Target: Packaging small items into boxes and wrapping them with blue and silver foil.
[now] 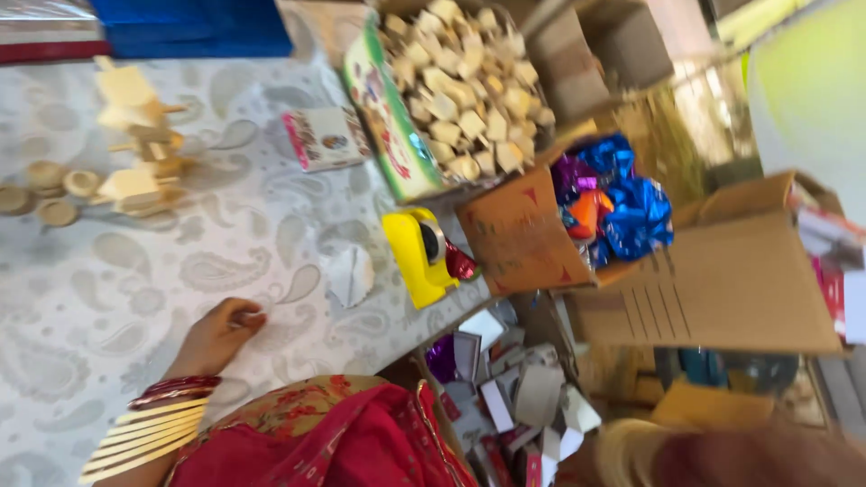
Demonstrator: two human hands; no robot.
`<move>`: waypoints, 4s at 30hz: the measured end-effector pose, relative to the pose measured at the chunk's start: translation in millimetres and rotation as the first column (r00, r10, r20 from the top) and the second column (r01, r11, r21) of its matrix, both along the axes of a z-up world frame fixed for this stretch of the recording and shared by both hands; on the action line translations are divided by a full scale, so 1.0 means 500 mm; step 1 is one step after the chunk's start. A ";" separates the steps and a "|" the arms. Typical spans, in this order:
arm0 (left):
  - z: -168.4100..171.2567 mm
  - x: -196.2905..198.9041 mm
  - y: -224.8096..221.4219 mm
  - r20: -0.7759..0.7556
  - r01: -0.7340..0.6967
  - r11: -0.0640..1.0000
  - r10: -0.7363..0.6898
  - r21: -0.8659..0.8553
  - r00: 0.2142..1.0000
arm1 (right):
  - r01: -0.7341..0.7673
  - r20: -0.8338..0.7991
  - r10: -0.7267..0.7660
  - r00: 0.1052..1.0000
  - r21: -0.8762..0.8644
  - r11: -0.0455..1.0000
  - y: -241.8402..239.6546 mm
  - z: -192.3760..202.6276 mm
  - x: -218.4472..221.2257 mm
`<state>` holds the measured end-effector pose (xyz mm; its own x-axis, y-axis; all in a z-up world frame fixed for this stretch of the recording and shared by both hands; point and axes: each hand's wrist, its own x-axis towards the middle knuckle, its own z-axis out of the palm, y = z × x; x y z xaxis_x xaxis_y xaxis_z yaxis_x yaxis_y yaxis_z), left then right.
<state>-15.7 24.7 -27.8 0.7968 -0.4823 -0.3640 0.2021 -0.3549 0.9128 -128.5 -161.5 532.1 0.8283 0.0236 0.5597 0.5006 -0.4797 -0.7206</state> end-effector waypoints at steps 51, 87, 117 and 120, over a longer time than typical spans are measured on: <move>0.085 -0.092 0.096 0.193 -0.700 0.693 0.721 -0.173 0.666 | 0.148 -0.400 -0.620 0.675 -0.749 0.646 -0.141 -0.986 0.173; 0.132 -0.043 -0.016 -0.040 -0.562 0.601 0.662 -0.567 0.748 | 0.015 -0.095 -0.065 0.993 -0.453 0.892 -0.048 -0.866 0.126; 0.196 0.015 -0.052 -0.306 -0.629 0.456 0.599 -0.629 0.740 | -0.248 -0.042 0.247 0.968 -0.282 0.927 0.163 -0.700 0.252; 0.278 -0.009 -0.041 -0.288 -0.621 0.540 0.576 -0.568 0.765 | -0.111 -0.287 0.096 0.953 -0.034 0.993 0.100 -0.768 0.354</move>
<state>-20.1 4.0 111.1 0.9714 -0.0243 -0.2363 0.2182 0.4846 0.8471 48.3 -111.3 148.0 0.9446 0.1394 0.2972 0.3272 -0.4746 -0.8171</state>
